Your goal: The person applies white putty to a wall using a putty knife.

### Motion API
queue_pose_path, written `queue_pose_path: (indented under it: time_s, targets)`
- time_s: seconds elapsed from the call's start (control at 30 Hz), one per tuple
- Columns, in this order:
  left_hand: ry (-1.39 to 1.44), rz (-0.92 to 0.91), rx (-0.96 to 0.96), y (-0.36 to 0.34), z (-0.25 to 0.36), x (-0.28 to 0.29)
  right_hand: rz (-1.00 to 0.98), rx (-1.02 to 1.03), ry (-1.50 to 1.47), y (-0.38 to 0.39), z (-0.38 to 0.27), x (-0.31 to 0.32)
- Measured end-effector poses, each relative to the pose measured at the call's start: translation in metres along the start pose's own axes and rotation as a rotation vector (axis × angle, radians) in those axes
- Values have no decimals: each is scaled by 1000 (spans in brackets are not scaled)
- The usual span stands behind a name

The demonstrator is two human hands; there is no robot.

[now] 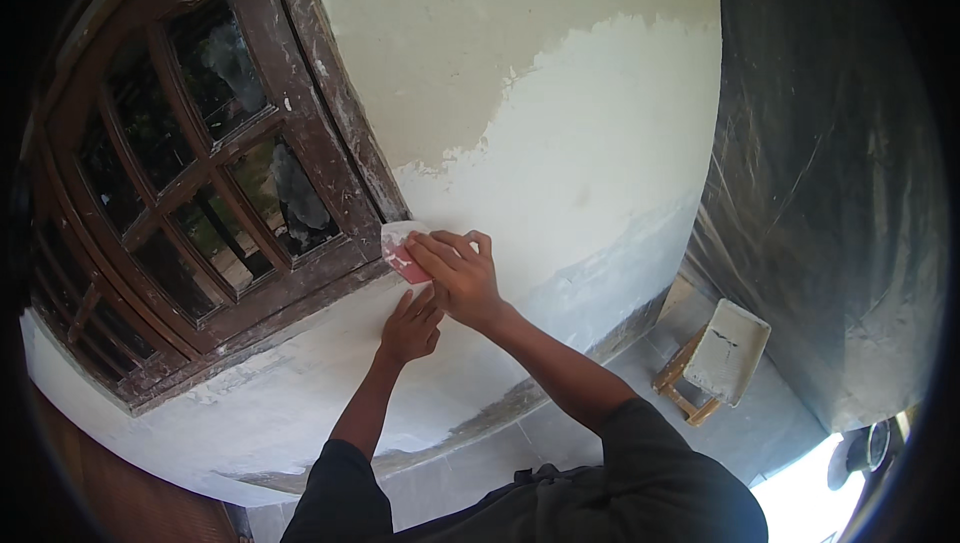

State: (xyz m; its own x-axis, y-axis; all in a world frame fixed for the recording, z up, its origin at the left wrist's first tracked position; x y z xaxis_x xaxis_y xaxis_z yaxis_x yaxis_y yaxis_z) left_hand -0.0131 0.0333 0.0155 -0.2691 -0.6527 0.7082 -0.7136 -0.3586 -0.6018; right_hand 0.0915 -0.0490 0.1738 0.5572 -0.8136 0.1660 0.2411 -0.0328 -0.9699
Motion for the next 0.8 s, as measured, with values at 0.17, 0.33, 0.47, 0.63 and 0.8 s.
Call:
queue_pose_path:
  time_s: [0.17, 0.33, 0.47, 0.63, 0.8]
  targets:
    - [62, 70, 23, -8, 4, 13, 298, -20, 231, -91, 123, 77]
    - [88, 79, 28, -6, 3, 12, 37, 19, 285, -44, 126, 33]
    - [94, 60, 52, -3, 5, 19, -296, 24, 151, 84, 60, -1]
    - [187, 8, 68, -5, 3, 21, -153, 23, 42, 35, 58, 37]
    - [221, 5, 90, -9, 2, 18, 243, -20, 277, -81, 129, 83]
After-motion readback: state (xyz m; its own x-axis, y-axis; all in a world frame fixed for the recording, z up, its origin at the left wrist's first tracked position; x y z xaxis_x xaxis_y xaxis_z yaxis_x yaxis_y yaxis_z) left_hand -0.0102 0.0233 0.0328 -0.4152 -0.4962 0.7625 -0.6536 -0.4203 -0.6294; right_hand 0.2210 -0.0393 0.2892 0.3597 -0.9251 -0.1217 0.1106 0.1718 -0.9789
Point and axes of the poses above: each hand's wrist, its own y-axis away from the middle knuckle, its own x-axis out of the back of the hand, z = x × y, the point moved 10 cm from there along -y, towards the middle knuckle, and after that the axes turned 12 degrees about x, right-handed, at the moved point
